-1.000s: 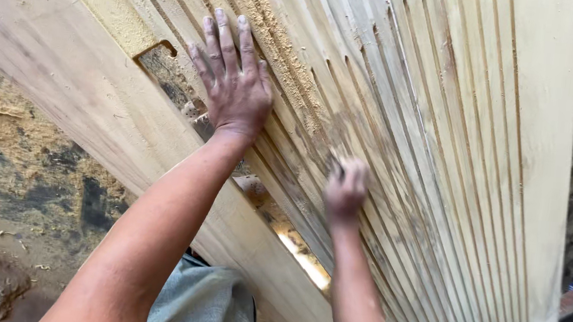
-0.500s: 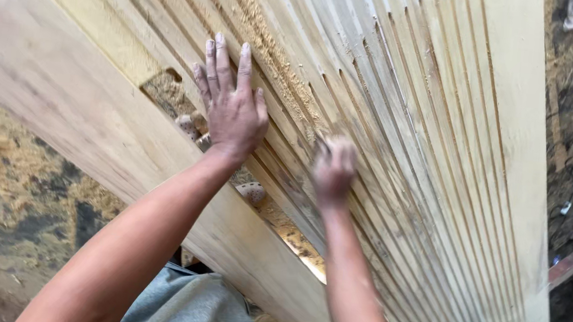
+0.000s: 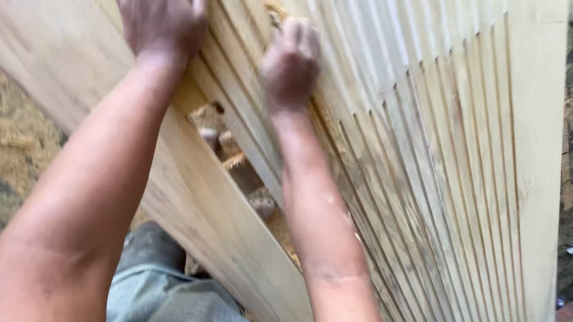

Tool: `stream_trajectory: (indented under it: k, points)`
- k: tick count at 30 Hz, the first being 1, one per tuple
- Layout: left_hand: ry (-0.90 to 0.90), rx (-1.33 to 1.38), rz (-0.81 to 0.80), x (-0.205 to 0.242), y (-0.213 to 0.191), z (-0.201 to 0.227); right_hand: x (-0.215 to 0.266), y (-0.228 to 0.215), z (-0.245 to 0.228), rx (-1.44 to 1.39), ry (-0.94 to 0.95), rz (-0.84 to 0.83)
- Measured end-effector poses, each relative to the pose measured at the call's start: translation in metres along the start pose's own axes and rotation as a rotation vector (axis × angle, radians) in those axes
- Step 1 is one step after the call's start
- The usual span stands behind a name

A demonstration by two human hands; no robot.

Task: The person sands the surface of a large wooden panel using a small sanding block. They move the block back and forth along the grooves and flat areas of the wood to smooth the surface.

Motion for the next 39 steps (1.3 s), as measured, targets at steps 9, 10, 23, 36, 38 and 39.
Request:
stream_trajectory:
  k: [9, 10, 23, 36, 38, 39]
  points:
    - [-0.006, -0.032, -0.034, -0.005, 0.001, -0.002, 0.137, -0.167, 0.06, 0.213, 0.085, -0.157]
    - [-0.019, -0.039, -0.039, -0.006, 0.001, -0.004, 0.147, -0.173, 0.067, 0.199, 0.116, -0.139]
    - [-0.089, -0.121, -0.11, -0.001, -0.011, 0.007, -0.062, 0.06, -0.036, 0.031, 0.345, -0.731]
    - [-0.035, -0.138, -0.075, -0.012, 0.008, 0.001, -0.075, 0.014, -0.052, -0.073, -0.056, -0.114]
    - [-0.023, -0.138, -0.056, -0.009, 0.014, -0.006, -0.135, 0.076, -0.087, -0.164, -0.064, -0.065]
    - [-0.018, -0.143, -0.053, -0.005, 0.016, -0.01, -0.161, 0.105, -0.101, -0.152, -0.052, -0.078]
Point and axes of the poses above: each hand's wrist, its own x-axis away from the middle knuckle, its own y-axis out of the palm, z = x × y, the point moved 3 cm from there along -x, towards the middle knuckle, and after that the axes turned 4 degrees about z, right-handed, at the moved point
